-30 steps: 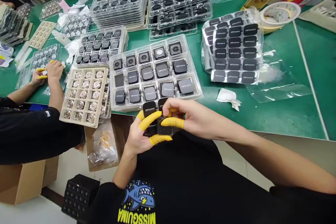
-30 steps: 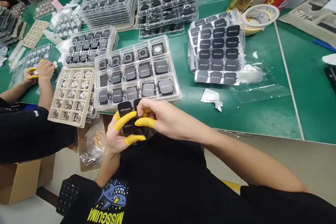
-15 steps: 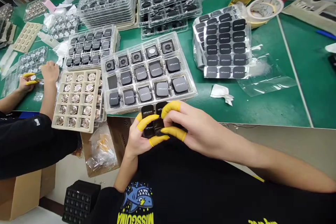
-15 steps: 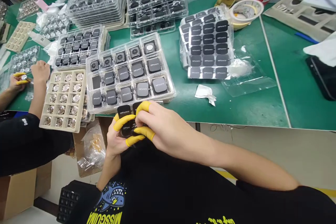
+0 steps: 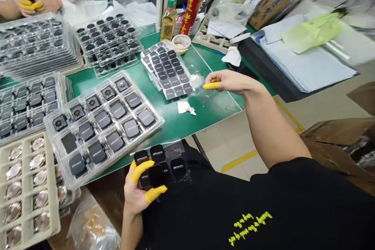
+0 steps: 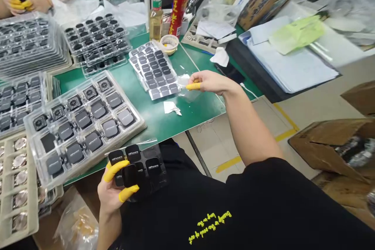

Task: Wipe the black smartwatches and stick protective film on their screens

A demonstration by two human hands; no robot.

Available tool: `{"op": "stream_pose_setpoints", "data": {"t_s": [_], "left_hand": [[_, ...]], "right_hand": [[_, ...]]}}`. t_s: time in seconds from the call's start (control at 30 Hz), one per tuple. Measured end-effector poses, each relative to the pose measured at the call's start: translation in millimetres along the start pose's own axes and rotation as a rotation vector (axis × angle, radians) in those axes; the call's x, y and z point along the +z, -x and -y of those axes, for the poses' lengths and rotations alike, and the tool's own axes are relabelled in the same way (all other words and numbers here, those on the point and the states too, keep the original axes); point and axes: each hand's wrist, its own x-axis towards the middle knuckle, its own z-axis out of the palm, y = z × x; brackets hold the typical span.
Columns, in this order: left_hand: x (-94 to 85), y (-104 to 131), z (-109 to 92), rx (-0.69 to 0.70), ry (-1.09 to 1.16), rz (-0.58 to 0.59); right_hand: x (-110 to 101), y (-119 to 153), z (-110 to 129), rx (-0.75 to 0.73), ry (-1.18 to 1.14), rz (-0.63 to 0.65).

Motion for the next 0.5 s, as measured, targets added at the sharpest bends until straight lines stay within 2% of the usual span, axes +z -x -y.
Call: {"op": "stream_pose_setpoints", "data": {"t_s": [0.13,0.33,0.43,0.5], "left_hand": [[5.1,-3,-1,-0.004,-0.017,0.032],[-0.5,-3,6,-0.038,-0.020,-0.015],[-2.7,-2,9,-0.058,-0.025,-0.042],[-4.1,-2,9,-0.063,-0.025,-0.056]], "right_hand": [[-2,-35,-12,0.076,0.058,-0.119],[31,-73,-30,0.116,0.191,-0.274],[44,-72,-38,0.122,0.251,-0.419],[50,-59,-42,0.107,0.271,-0.506]]}}
